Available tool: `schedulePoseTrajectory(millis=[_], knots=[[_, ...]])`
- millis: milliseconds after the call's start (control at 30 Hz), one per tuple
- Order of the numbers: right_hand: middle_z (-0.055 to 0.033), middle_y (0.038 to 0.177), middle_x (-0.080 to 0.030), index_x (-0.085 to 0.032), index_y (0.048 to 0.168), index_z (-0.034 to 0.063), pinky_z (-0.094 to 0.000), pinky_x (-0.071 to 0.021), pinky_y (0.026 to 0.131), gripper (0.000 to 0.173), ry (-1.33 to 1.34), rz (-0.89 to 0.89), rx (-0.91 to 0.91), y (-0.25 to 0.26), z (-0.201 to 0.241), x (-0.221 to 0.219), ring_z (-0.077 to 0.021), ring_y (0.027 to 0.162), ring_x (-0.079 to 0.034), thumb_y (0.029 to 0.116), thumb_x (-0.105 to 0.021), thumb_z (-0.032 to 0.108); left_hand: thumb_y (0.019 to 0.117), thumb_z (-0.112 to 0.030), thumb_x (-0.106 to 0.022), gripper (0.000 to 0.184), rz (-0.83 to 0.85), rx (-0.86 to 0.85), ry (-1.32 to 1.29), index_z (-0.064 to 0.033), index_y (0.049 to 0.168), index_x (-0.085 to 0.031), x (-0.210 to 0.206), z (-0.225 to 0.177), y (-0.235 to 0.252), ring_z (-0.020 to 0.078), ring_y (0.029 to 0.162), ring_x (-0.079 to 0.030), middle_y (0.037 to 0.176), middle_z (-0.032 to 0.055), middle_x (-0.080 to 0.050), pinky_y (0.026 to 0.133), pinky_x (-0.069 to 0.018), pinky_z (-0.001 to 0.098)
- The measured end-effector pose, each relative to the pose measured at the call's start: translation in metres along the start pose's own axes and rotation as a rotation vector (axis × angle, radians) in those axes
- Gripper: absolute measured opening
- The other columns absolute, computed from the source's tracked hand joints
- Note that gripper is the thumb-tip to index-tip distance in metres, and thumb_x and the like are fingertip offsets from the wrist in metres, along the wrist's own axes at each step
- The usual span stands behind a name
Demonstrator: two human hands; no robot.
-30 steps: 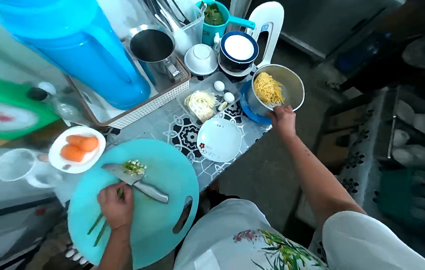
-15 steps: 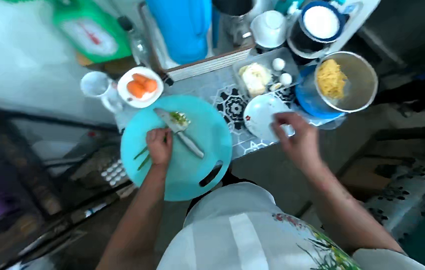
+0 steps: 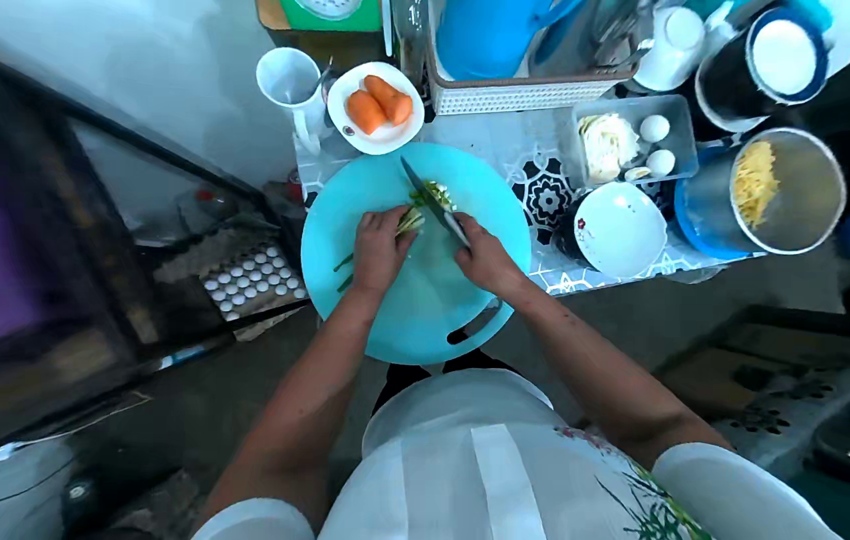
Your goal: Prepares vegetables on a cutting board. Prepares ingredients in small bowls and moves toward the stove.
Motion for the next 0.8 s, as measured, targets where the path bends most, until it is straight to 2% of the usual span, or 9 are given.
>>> schedulePoseTrajectory(millis=[67,133,233,367,467,533,667,733,800], knots=[[-0.0247,0.122,-0.066,-0.033,0.16,0.0157,-0.058,-0.0576,0.078,0.058,0.046,-0.048,0.033,-0.004,-0.007,0.0,-0.0395,0.091,-0.07,0.1066,-0.055,0.019,0.0947,-0.02,-0.074,0.044,0.025,0.005,-0.022,-0.0003,0.132,-0.064,0.001,0.002,-0.001,0.042,0.124,-0.06,0.13,0.0229,-0.065,0.107,-0.048,0.0542],[-0.0231,0.12,-0.067,-0.034,0.16,0.0144,-0.0563,-0.0578,0.08,0.056,0.056,-0.077,0.065,-0.011,-0.008,-0.003,-0.037,0.09,-0.07,0.1076,-0.054,0.021,0.0955,-0.019,-0.073,0.042,0.03,0.015,-0.023,0.0007,0.132,-0.064,0.001,0.004,0.001,0.0424,0.125,-0.06,0.132,0.0245,-0.063,0.107,-0.048,0.0541],[-0.0213,0.13,-0.064,-0.037,0.158,0.0147,-0.0563,-0.0581,0.083,0.056,-0.01,-0.056,0.058,-0.023,-0.001,-0.008,-0.0365,0.094,-0.071,0.1058,-0.056,0.016,0.0984,-0.018,-0.069,0.031,0.058,0.017,0.024,0.001,0.123,-0.07,-0.002,0.004,0.007,0.0422,0.12,-0.062,0.124,0.0238,-0.067,0.104,-0.0501,0.0531],[-0.0203,0.128,-0.063,-0.034,0.16,0.0186,-0.0543,-0.0588,0.071,0.058,-0.268,-0.048,0.056,-0.034,0.006,-0.012,-0.0377,0.081,-0.071,0.1063,-0.053,0.014,0.1,-0.014,-0.064,0.021,0.074,-0.039,0.093,0.0026,0.11,-0.073,-0.003,-0.001,0.013,0.0413,0.112,-0.065,0.113,0.0224,-0.07,0.098,-0.0528,0.0534],[-0.0193,0.12,-0.063,-0.031,0.162,0.0302,-0.0497,-0.0576,0.062,0.062,-0.431,-0.057,0.095,-0.037,0.005,-0.016,-0.0346,0.073,-0.069,0.1062,-0.053,0.014,0.0995,-0.01,-0.063,0.018,0.092,-0.034,0.139,0.0041,0.105,-0.073,-0.004,-0.005,0.016,0.0413,0.109,-0.066,0.11,0.0225,-0.07,0.096,-0.0531,0.0539],[-0.0193,0.121,-0.062,-0.025,0.164,0.0362,-0.047,-0.0569,0.063,0.067,-0.521,0.009,0.063,-0.036,0.009,-0.017,-0.0336,0.075,-0.069,0.1064,-0.05,0.012,0.0989,-0.009,-0.062,0.018,0.095,-0.036,0.179,0.0057,0.103,-0.072,-0.006,-0.008,0.018,0.0418,0.109,-0.066,0.109,0.0232,-0.07,0.095,-0.0537,0.0537],[-0.0254,0.117,-0.06,-0.022,0.165,0.034,-0.0471,-0.057,0.061,0.077,-0.546,0.044,0.057,-0.013,0.014,-0.028,-0.0361,0.073,-0.068,0.1016,-0.053,0.004,0.0984,-0.006,-0.063,0.018,0.12,-0.05,0.239,0.0073,0.107,-0.071,-0.008,-0.011,0.017,0.0438,0.11,-0.065,0.111,0.0249,-0.069,0.096,-0.0533,0.0545],[-0.0244,0.108,-0.061,-0.028,0.164,0.0319,-0.0457,-0.0562,0.054,0.078,-0.527,-0.041,0.147,0.002,0.012,-0.037,-0.034,0.064,-0.066,0.0984,-0.059,0.003,0.0989,-0.005,-0.063,0.017,0.113,-0.053,0.246,0.0067,0.108,-0.071,-0.01,-0.01,0.014,0.0439,0.111,-0.065,0.111,0.0246,-0.069,0.097,-0.0524,0.0548],[-0.0229,0.108,-0.06,-0.024,0.165,0.0333,-0.0465,-0.056,0.054,0.078,-0.498,-0.022,0.171,0.009,0.015,-0.035,-0.0329,0.062,-0.065,0.1002,-0.058,0.005,0.0976,-0.003,-0.063,0.014,0.037,-0.074,0.239,0.0057,0.104,-0.073,-0.011,-0.007,0.012,0.0432,0.109,-0.066,0.107,0.0236,-0.072,0.096,-0.0527,0.0547]])
Point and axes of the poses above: each hand's wrist, its own y-axis towards the middle knuckle, its own x-axis out of the back of the hand, z = x × y, the point moved 3 cm from there along y, towards the middle knuckle
